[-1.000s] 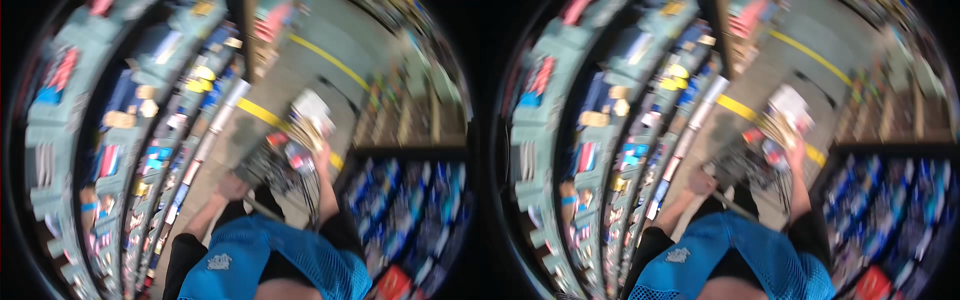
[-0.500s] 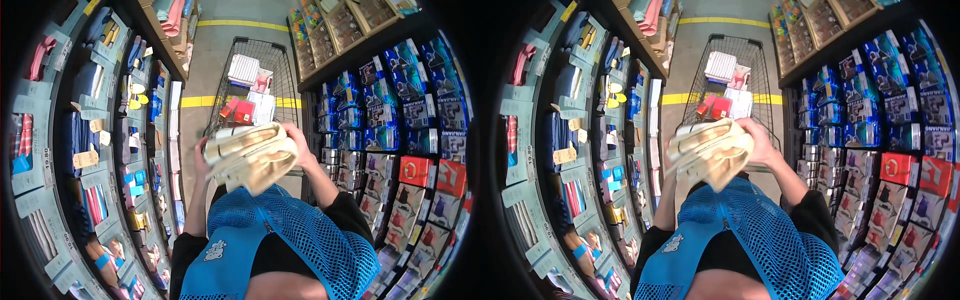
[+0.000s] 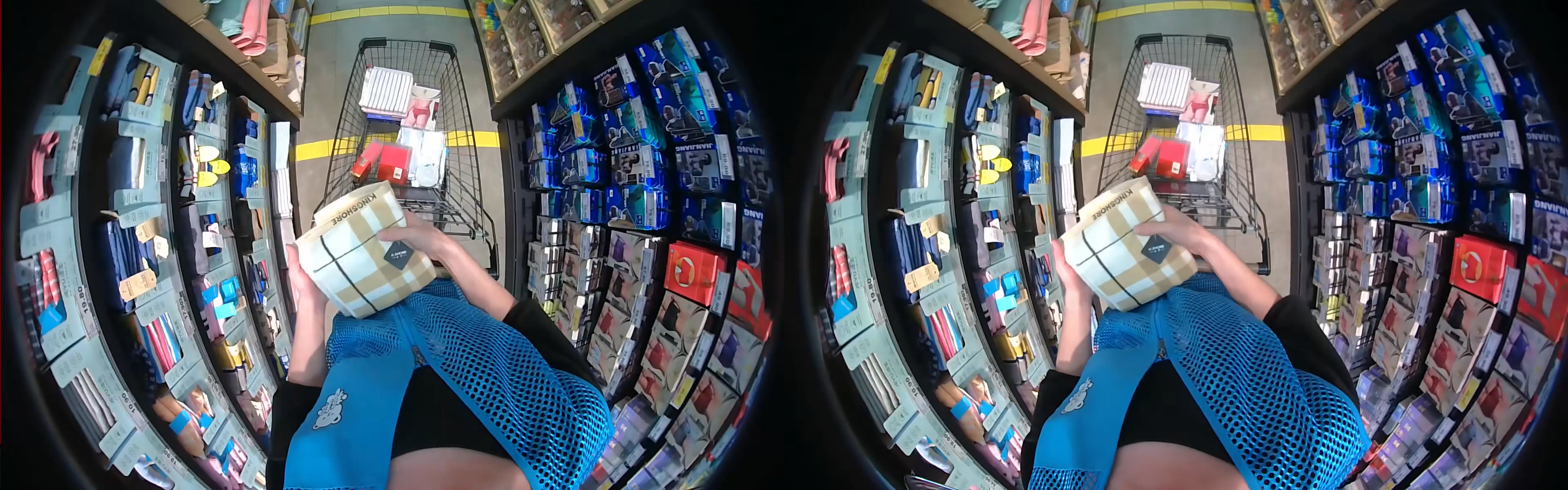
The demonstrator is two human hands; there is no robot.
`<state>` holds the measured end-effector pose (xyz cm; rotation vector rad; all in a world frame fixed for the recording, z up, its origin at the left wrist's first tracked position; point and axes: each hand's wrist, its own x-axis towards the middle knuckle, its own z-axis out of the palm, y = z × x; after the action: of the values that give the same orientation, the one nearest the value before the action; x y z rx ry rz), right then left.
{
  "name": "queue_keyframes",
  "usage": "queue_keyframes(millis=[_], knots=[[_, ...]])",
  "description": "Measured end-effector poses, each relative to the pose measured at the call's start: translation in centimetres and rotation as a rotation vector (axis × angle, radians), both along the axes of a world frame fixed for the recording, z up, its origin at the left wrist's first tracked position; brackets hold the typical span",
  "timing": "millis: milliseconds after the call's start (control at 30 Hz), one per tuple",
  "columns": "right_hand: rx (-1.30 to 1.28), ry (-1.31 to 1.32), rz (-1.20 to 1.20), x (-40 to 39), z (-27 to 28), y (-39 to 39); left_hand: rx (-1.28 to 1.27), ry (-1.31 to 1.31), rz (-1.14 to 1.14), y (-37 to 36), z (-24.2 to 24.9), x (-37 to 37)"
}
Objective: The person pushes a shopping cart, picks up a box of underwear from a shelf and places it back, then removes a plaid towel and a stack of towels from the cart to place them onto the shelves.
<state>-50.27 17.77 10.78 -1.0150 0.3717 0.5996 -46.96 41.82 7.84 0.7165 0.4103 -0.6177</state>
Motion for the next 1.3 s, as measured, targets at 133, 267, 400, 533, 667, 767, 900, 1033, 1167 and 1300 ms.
queue_keyframes(millis=[133,267,400,533,667,767,900,1033,1167,1300], knots=[[0.164,-0.053,0.066,1.4,-1.4,-1.1,0.015,-0.032,0.072,-2.0,2.4,2.5],[0.165,-0.086,0.081,2.9,-3.1,-2.3,0.224,-0.076,-0.018,-2.5,2.6,4.4],[0.090,-0.202,-0.013,5.0,-5.0,-5.4,0.649,-0.187,0.054,-2.1,-0.2,5.3],[-0.357,-0.140,-0.082,6.6,-4.8,-11.3,1.682,-0.928,-0.254,-2.0,-4.3,2.5],[-0.161,-0.026,-0.472,7.6,-10.5,-15.4,1.909,-1.074,-0.695,-2.6,-5.4,0.7],[-0.213,-0.003,-0.508,9.0,-14.3,-17.7,1.898,-1.069,-0.645,-3.0,-5.4,1.2],[-0.199,0.071,-0.531,11.3,-17.9,-18.0,1.914,-1.013,-0.730,-3.6,-5.3,1.7],[-0.117,0.135,-0.481,12.5,-21.4,-17.8,1.936,-0.966,-0.706,-3.3,-5.5,1.4],[0.027,0.385,-0.425,11.1,-30.9,-18.5,1.950,-0.975,-0.720,-3.3,-5.9,1.8],[-0.564,0.565,-0.569,8.5,-34.1,-18.3,1.922,-0.971,-0.729,-3.5,-5.5,2.0]])
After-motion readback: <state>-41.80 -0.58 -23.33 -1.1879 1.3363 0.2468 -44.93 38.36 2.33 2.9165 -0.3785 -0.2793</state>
